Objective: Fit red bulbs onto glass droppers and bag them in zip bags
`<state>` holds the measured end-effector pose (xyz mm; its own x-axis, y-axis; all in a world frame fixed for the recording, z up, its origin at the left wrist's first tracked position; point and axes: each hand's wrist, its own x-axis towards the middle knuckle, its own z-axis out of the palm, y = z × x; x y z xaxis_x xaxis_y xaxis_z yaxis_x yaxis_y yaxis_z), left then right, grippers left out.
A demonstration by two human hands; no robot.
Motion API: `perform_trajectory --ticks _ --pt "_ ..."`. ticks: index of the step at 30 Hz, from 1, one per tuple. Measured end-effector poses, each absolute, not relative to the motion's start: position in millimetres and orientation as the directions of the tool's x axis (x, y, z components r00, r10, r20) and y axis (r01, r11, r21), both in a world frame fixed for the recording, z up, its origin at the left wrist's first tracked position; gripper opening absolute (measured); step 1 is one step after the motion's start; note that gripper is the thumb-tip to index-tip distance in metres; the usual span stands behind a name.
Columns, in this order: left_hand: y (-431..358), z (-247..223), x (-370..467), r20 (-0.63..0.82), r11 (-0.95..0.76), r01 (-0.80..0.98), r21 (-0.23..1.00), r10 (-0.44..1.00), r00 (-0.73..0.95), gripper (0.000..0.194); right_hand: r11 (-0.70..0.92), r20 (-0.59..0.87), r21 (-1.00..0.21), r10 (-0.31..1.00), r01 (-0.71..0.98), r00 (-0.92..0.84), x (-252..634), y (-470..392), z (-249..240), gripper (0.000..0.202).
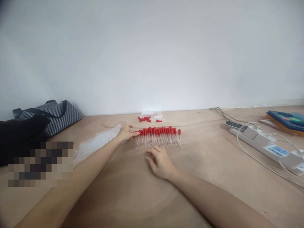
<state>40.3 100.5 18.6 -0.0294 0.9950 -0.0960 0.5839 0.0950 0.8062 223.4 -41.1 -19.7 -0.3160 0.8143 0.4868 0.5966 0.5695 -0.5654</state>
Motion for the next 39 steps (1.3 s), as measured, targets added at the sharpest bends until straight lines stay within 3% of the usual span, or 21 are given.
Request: perform_trajectory --ticks 3,7,10,14,16,19,24,28,33,39 --pt "79 18 32 0.159 -0.128 0.673 0.729 0.987 0.015 0.042 0.565 0.477 -0.556 0.818 0.610 -0.322 227 -40 -21 0.018" --pt "40 12 5 0.339 -0.325 0.742 0.587 0.930 0.140 0.017 0.600 0.469 -0.495 0.793 0.628 -0.388 237 -37 -20 0.018" --pt "18 7 -28 0.498 -0.437 0.874 0.212 0.818 0.289 0.023 0.663 0.444 -0.425 0.746 0.616 -0.497 246 -36 -15 0.023" --pt "3 -3 -69 0.473 -0.202 0.979 0.033 0.866 0.163 0.052 0.713 0.332 -0.355 0.701 0.605 -0.631 254 -38 -9 0.045" --pt "-2 -7 -80 0.326 -0.102 0.995 0.019 0.941 0.090 0.058 0.707 0.286 -0.349 0.705 0.615 -0.649 255 -39 -8 0.049" --pt "-10 -4 -83 0.205 -0.110 0.994 -0.025 0.972 0.113 0.050 0.683 0.245 -0.357 0.726 0.637 -0.642 256 -39 -11 0.050" --pt "-19 13 -74 0.130 -0.127 0.986 -0.108 0.981 0.140 0.036 0.675 0.245 -0.376 0.733 0.635 -0.634 256 -38 -13 0.050" --pt "-30 16 -70 0.159 -0.152 0.988 -0.032 0.975 0.155 0.032 0.677 0.252 -0.376 0.732 0.633 -0.633 256 -38 -13 0.049" --pt "-65 -3 -47 0.266 -0.384 0.913 0.136 0.902 0.340 0.028 0.675 0.273 -0.385 0.735 0.630 -0.621 255 -38 -12 0.048" --pt "-94 -1 13 0.243 -0.669 0.722 0.174 0.740 0.627 0.029 0.671 0.294 -0.367 0.741 0.644 -0.604 254 -40 -11 0.045"
